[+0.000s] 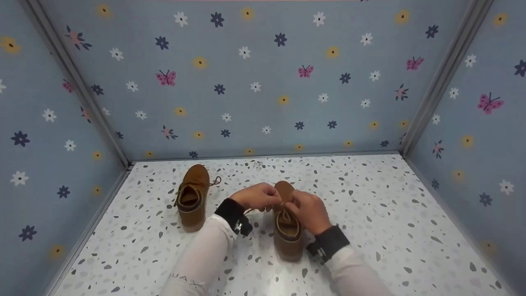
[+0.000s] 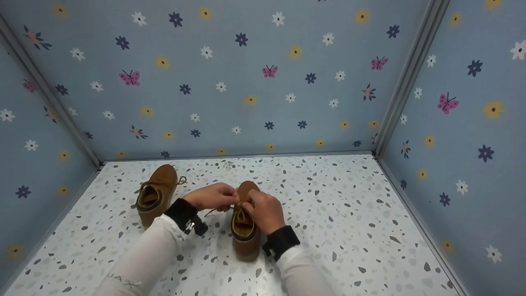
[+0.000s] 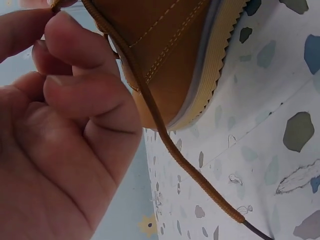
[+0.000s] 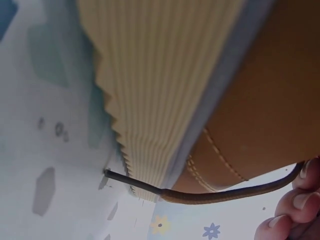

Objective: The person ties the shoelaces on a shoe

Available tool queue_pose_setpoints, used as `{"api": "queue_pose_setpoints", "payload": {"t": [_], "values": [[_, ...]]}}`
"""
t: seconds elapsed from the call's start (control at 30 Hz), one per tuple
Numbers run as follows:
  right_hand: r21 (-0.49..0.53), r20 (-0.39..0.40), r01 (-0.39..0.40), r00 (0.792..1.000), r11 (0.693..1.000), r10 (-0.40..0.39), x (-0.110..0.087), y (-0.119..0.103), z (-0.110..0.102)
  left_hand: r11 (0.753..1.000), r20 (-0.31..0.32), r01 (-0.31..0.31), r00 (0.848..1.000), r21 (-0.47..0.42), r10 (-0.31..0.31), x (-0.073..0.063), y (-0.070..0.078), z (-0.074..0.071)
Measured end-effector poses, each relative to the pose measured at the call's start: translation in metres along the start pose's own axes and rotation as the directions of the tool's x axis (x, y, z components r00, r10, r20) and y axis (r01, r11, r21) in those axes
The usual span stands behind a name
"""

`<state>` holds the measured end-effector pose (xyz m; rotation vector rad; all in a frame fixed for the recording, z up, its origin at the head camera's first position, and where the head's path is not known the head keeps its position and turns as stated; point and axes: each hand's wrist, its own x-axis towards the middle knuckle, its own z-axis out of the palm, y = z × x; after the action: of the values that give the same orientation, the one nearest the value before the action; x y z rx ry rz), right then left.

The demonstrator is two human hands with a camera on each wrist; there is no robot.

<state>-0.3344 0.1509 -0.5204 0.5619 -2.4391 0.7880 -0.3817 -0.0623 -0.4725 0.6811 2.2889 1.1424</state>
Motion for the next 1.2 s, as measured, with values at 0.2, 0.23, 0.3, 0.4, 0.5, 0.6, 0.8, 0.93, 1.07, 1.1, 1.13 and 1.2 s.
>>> {"api": "queue_pose_setpoints", "payload": {"t": [0.2, 0.23, 0.3, 0.4, 0.5, 0.6, 0.8, 0.93, 1.07, 1.1, 1.13, 1.2], "values": [[0.010, 0.003, -0.005, 1.000, 1.000, 0.005, 0.000, -0.001, -0.001, 0.999, 0.032, -0.019, 0.999, 0.033, 0.018, 0.001, 0.001, -0.002], [0.012, 0.005, -0.005, 1.000, 1.000, 0.005, 0.000, -0.001, -0.001, 0.999, 0.034, -0.024, 0.999, 0.041, 0.022, 0.001, 0.001, -0.002], [0.020, 0.012, -0.005, 1.000, 1.000, 0.005, 0.000, -0.001, -0.002, 0.998, 0.033, -0.031, 0.999, 0.057, 0.029, 0.001, 0.001, -0.002], [0.027, 0.035, -0.002, 0.999, 1.000, 0.001, 0.001, 0.000, -0.004, 0.996, 0.023, -0.037, 0.999, 0.075, 0.036, 0.001, 0.001, -0.002], [0.040, 0.087, 0.000, 0.996, 0.999, -0.004, 0.002, 0.001, -0.009, 0.996, 0.009, -0.047, 0.999, 0.079, 0.046, -0.001, 0.002, -0.001], [0.072, 0.166, -0.016, 0.986, 0.997, 0.003, 0.003, 0.001, -0.018, 0.995, -0.007, -0.056, 0.998, 0.077, 0.057, -0.002, 0.001, 0.000], [0.133, 0.284, -0.054, 0.959, 0.990, 0.014, 0.007, 0.003, -0.033, 0.996, -0.026, -0.062, 0.998, 0.058, 0.063, -0.003, -0.001, 0.001], [0.171, 0.292, -0.039, 0.956, 0.984, -0.012, 0.007, 0.003, -0.040, 0.996, -0.054, -0.067, 0.996, 0.052, 0.070, -0.006, -0.001, 0.003], [0.207, 0.298, -0.019, 0.953, 0.978, -0.045, 0.006, 0.001, -0.046, 0.995, -0.102, -0.064, 0.992, 0.074, 0.071, -0.008, -0.001, 0.005], [0.211, 0.304, -0.013, 0.951, 0.977, -0.053, 0.005, 0.000, -0.047, 0.995, -0.115, -0.062, 0.991, 0.075, 0.071, -0.009, -0.001, 0.006], [0.214, 0.312, -0.006, 0.948, 0.977, -0.063, 0.005, 0.000, -0.048, 0.996, -0.127, -0.057, 0.990, 0.074, 0.067, -0.009, -0.001, 0.006], [0.213, 0.322, 0.024, 0.942, 0.977, -0.094, 0.006, -0.002, -0.050, 0.997, -0.149, -0.051, 0.987, 0.060, 0.059, -0.010, -0.001, 0.008]]}}
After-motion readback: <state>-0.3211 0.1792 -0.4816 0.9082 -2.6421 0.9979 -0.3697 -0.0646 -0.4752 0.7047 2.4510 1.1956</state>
